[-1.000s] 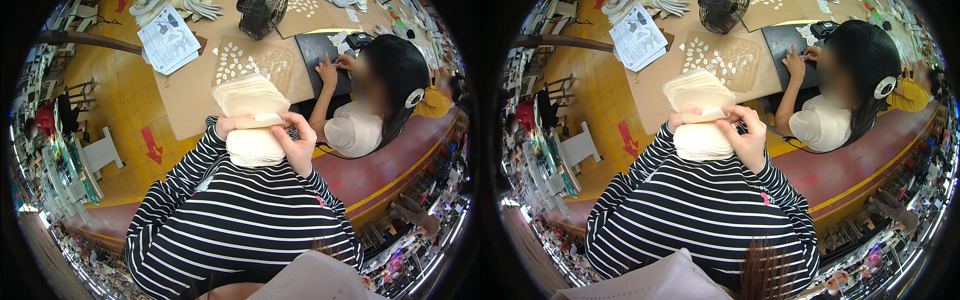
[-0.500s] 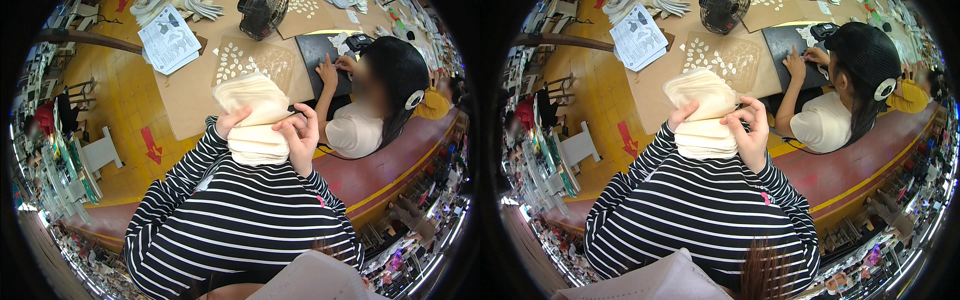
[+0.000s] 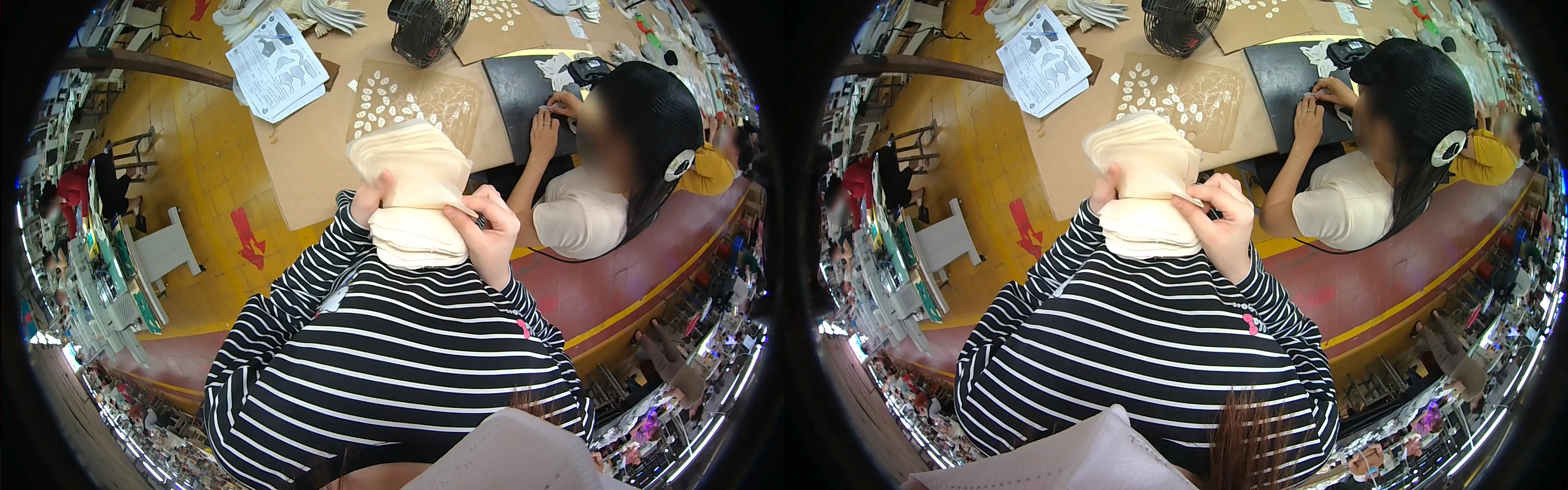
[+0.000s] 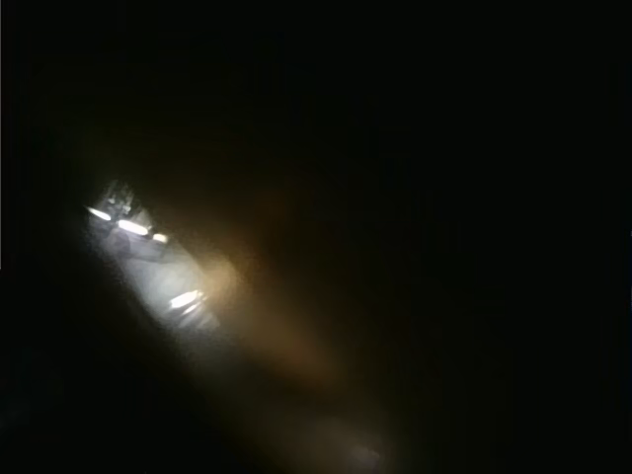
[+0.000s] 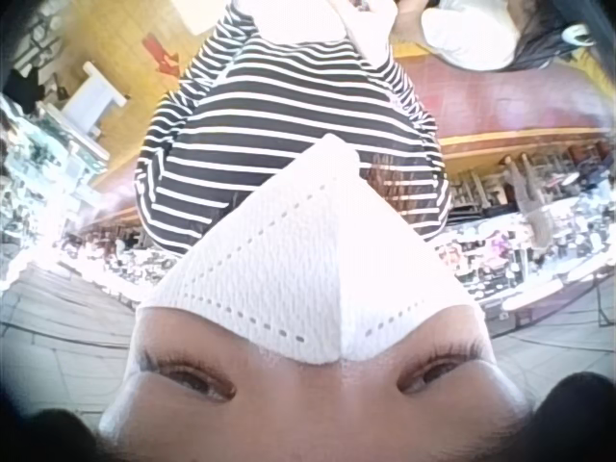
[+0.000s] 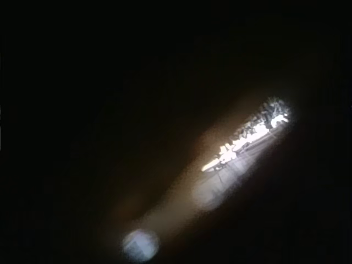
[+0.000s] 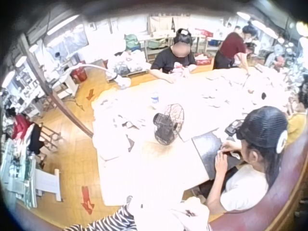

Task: The person repeatedly folds a stack of beige fabric pieces by hand at a workbench. They hold the stack, fold individual pieces, and re-stack them. Other workers are visible at adjacent tables performing similar tasks.

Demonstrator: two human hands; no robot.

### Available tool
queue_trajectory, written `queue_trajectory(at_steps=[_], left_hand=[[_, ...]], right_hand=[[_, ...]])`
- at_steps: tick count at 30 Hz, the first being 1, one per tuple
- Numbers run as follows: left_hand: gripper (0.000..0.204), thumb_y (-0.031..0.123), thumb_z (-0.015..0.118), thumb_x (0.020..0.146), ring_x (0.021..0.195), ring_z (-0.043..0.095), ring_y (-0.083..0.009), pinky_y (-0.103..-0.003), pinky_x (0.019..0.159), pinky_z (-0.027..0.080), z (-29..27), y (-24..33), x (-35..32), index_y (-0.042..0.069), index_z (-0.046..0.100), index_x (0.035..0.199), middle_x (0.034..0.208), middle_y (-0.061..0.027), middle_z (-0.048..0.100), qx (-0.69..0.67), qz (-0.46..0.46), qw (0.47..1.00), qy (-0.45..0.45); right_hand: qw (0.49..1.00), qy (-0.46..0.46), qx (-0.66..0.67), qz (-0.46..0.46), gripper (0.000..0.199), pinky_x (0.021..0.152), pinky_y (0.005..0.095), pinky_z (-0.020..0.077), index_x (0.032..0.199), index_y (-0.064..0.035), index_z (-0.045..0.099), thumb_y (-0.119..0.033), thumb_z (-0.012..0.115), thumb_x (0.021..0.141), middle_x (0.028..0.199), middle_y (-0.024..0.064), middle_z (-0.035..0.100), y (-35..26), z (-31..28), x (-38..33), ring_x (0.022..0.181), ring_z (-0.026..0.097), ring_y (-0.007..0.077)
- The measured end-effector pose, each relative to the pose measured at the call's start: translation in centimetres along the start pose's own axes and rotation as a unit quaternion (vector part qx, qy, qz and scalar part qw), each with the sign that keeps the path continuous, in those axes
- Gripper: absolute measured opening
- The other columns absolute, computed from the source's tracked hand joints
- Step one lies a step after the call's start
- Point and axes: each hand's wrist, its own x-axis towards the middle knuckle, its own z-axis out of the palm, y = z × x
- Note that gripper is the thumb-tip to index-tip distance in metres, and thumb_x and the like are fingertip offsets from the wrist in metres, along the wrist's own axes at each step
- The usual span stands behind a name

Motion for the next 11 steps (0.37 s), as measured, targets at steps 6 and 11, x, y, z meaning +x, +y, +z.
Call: queue_trajectory(at_steps=[6,11], left_hand=[[0.07,0.051,0.046,0.1,0.129,0.051,-0.0266,-0.039,0.108,0.042,1.0,0.1,0.1,-0.002,0.035,0.145,0.14,-0.0179,0.051,-0.119,-0.02,0.993,-0.014],[0.066,0.042,0.053,0.099,0.13,0.05,-0.0279,-0.041,0.11,0.041,0.8,0.0,0.1,0.001,0.034,0.147,0.143,-0.0183,0.048,-0.002,-0.01,0.999,0.041]], right_hand=[[0.998,0.013,-0.009,-0.061,0.021,0.068,0.0254,0.0416,0.083,0.0028,0.069,0.007,0.081,0.066,0.084,0.006,0.06,-0.4,0.1,0.2,0.076,0.053,0.0156],[0.988,-0.108,0.033,-0.106,0.005,0.089,0.0385,0.0438,0.083,-0.0095,0.073,-0.007,0.07,0.083,0.117,0.0121,0.067,0.5,-1.5,0.2,0.09,0.061,0.0249]])
